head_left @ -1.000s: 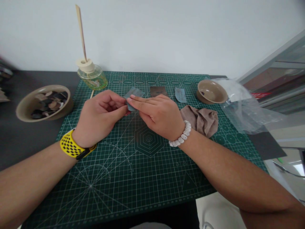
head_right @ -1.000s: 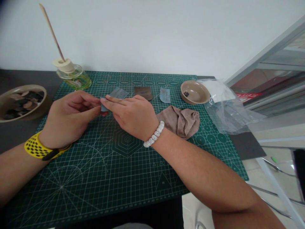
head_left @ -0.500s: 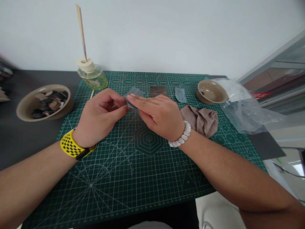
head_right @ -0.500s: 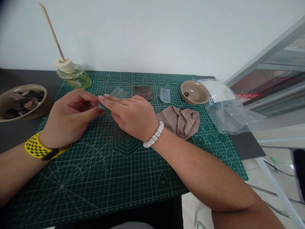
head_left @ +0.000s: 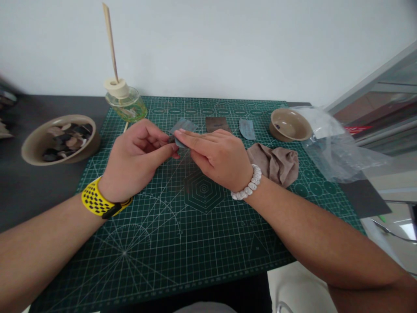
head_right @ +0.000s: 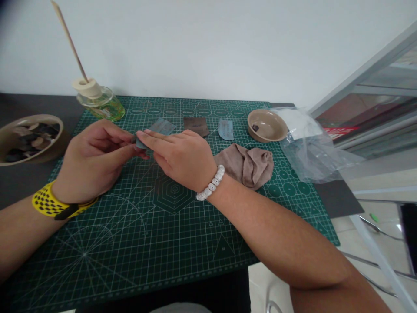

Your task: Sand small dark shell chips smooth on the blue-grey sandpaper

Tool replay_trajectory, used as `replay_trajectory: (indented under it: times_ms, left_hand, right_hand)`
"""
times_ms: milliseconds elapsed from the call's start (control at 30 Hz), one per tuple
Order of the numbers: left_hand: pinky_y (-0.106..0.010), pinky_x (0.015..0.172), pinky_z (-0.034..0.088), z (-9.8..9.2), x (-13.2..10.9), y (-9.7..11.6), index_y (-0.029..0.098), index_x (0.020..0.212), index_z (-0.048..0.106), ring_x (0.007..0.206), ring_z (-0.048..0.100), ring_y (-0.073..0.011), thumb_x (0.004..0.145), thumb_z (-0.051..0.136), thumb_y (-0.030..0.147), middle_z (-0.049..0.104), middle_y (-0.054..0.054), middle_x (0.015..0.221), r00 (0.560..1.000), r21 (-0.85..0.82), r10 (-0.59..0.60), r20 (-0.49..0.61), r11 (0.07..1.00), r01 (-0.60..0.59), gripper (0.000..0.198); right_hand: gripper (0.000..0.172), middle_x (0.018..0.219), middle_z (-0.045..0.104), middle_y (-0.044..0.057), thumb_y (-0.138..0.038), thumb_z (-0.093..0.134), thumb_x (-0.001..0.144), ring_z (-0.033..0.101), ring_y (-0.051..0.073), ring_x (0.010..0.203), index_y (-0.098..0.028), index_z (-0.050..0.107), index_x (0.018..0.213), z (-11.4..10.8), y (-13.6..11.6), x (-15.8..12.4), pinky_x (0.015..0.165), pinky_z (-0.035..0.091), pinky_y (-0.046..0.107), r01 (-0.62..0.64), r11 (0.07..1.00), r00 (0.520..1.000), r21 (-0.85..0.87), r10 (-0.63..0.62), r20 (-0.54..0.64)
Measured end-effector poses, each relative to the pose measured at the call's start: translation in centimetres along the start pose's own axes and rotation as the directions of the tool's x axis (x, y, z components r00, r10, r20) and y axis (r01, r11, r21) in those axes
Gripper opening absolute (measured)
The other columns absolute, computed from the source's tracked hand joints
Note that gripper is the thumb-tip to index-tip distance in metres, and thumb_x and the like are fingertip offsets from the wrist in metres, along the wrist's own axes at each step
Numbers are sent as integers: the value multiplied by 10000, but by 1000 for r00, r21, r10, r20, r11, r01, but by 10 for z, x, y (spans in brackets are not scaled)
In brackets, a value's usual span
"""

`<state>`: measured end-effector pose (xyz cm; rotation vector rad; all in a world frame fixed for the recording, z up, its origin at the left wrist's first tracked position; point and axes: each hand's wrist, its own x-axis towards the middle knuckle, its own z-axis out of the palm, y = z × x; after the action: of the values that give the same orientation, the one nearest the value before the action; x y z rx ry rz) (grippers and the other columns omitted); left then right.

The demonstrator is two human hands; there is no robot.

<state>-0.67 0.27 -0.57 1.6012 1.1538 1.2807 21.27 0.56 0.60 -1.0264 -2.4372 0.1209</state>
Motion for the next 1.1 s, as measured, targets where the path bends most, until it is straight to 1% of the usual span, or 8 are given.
replay_trajectory:
  times_ms: [167,233,367,533,667,833,1000,1100]
  left_hand:
    - [-279,621,572,0,0,-3,257,858,675,691,776,-174,781,900,181,783,50,742,1000,-86,-11,5,996,11,250]
    - [-282,649,590,0,1,-3,248,861,673,704,787,-176,770,896,172,792,46,748,999,-119,-30,36,992,34,253]
    - [-269,646,583,1,3,1,225,836,686,668,746,-155,763,870,169,783,34,713,995,-71,-29,96,997,36,206]
    - [-244,588,536,2,3,3,215,837,705,616,681,-133,759,857,194,767,29,690,997,-26,-9,75,1000,11,172]
    - [-250,612,575,2,2,2,215,855,706,634,731,-143,770,846,177,791,20,710,997,-66,-7,76,998,12,168]
    - [-293,652,623,2,1,3,235,857,708,660,782,-172,792,860,158,806,19,722,998,-82,-1,67,997,6,183]
    - [-314,686,623,1,1,0,267,861,696,706,802,-186,783,897,163,801,37,757,998,-105,-35,56,994,40,240]
    - [-310,679,598,0,2,-2,265,857,693,703,766,-169,775,909,191,787,40,777,999,-98,-25,25,995,28,243]
  right_hand:
    - [540,1541,767,39,-112,496,1123,829,203,1249,-255,691,1606,-1,0,0,972,607,345,-41,999,998,12,41,37]
    - [533,1536,772,41,-117,496,1127,832,205,1241,-258,697,1600,-2,0,1,982,607,347,-61,998,997,8,61,45]
    - [545,1559,755,38,-120,489,1131,821,215,1277,-266,676,1621,-3,-3,2,997,612,365,-66,998,996,14,65,61]
    - [549,1607,714,24,-121,480,1136,806,215,1318,-265,661,1635,-5,-5,3,1002,616,370,-56,998,993,27,53,105]
    - [544,1597,720,24,-120,499,1134,807,212,1317,-274,668,1628,-6,-5,3,1000,620,366,-63,998,992,12,61,107]
    - [541,1586,729,17,-123,504,1136,808,221,1321,-270,664,1631,-6,-6,4,1003,630,373,-88,996,990,6,87,111]
    - [541,1561,751,19,-129,514,1136,819,223,1294,-281,664,1633,-7,-6,3,1002,634,362,-119,993,987,-12,120,111]
    - [543,1557,757,28,-129,501,1140,821,225,1287,-274,659,1638,-6,-6,3,994,638,359,-142,990,985,-20,143,97]
